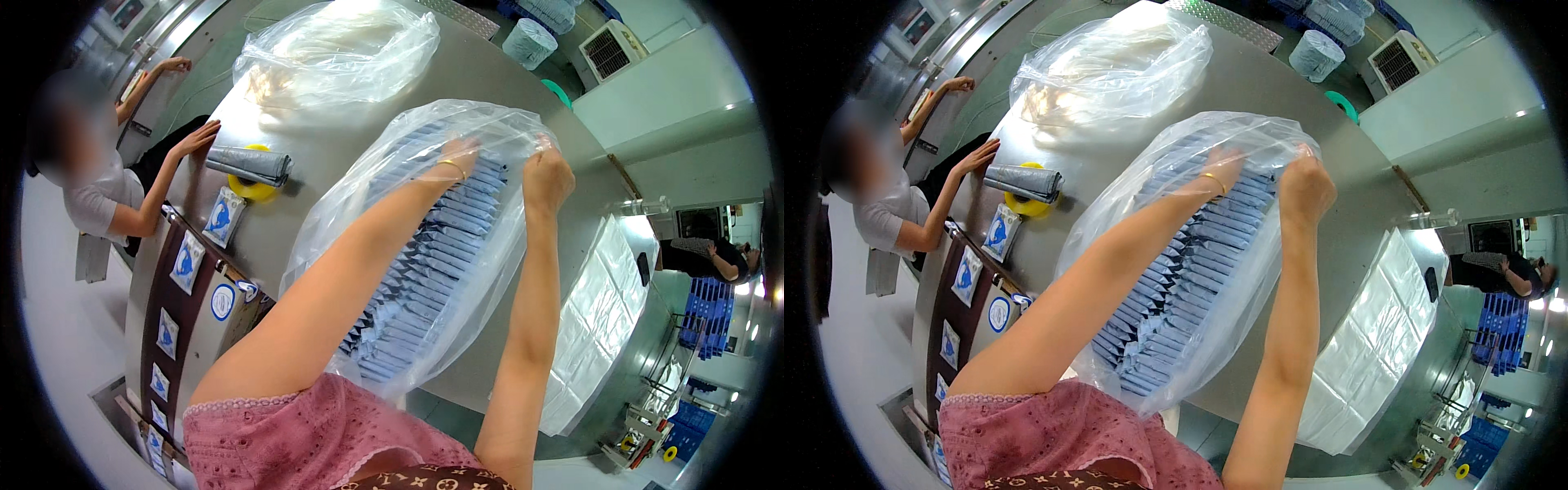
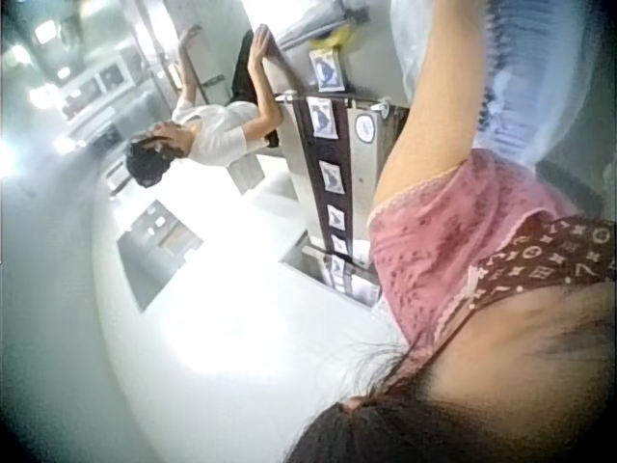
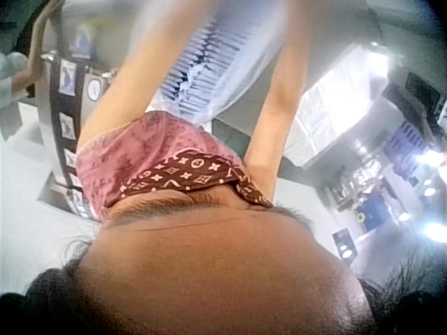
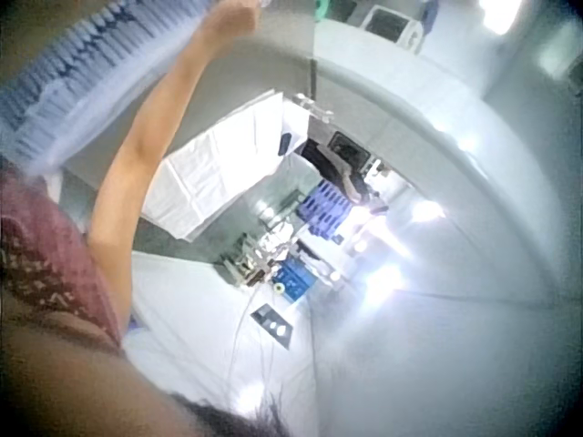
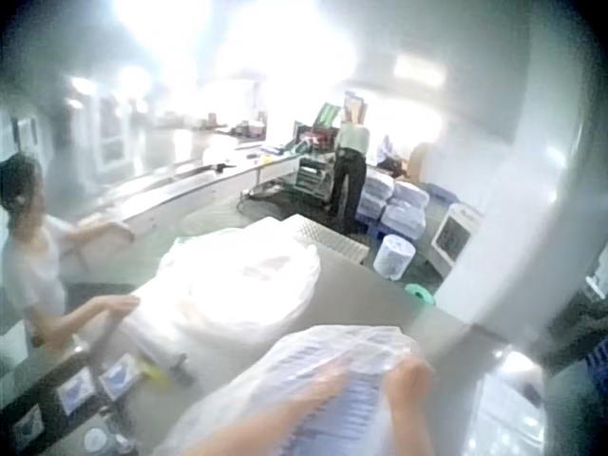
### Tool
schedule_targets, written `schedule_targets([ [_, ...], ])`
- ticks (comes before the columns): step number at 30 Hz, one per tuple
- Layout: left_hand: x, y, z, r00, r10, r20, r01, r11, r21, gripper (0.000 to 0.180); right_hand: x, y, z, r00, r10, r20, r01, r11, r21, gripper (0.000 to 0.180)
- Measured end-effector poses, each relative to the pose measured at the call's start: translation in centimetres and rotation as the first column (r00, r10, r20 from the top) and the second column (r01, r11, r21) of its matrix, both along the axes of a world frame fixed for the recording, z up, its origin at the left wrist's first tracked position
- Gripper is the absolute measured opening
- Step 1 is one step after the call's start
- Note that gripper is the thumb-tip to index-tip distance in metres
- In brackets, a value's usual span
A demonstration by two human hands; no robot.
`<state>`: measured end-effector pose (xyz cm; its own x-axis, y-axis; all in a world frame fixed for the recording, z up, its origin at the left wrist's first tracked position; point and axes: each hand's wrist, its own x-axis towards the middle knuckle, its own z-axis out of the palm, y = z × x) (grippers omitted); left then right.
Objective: The person places small blue packets into a large clear plastic bag on a metal table. They repeatedly pick up packets from a stack and arrange them inside the bag, occasionally adjusting the bag's position.
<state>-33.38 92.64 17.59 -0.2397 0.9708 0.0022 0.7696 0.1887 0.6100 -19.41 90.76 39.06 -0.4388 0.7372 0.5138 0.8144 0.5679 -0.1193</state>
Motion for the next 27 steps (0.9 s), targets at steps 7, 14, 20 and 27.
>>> schedule_targets([
  [7,7.4,-4.0,4.9,0.955,-0.054,-0.292,0.106,0.981,0.163,0.057,1.6,-0.7,-0.2,0.987,-0.055,0.152,0.047,0.997,0.059,0.035],
  [14,8.0,-8.9,4.0,0.94,-0.187,-0.286,0.224,0.97,0.1,0.064,2.1,-4.6,2.2,0.951,-0.026,0.308,0.017,0.999,0.031,0.043],
  [20,3.2,-24.0,7.2,0.915,-0.287,-0.284,0.313,0.948,0.051,0.053,-0.2,-16.2,-3.1,0.875,0.46,0.148,-0.436,0.884,-0.17,0.047],
  [27,-7.1,-43.0,11.1,0.989,-0.136,-0.053,0.146,0.918,0.368,0.036,0.6,-18.3,-14.2,0.946,0.163,0.282,-0.031,0.907,-0.421,0.07],
])
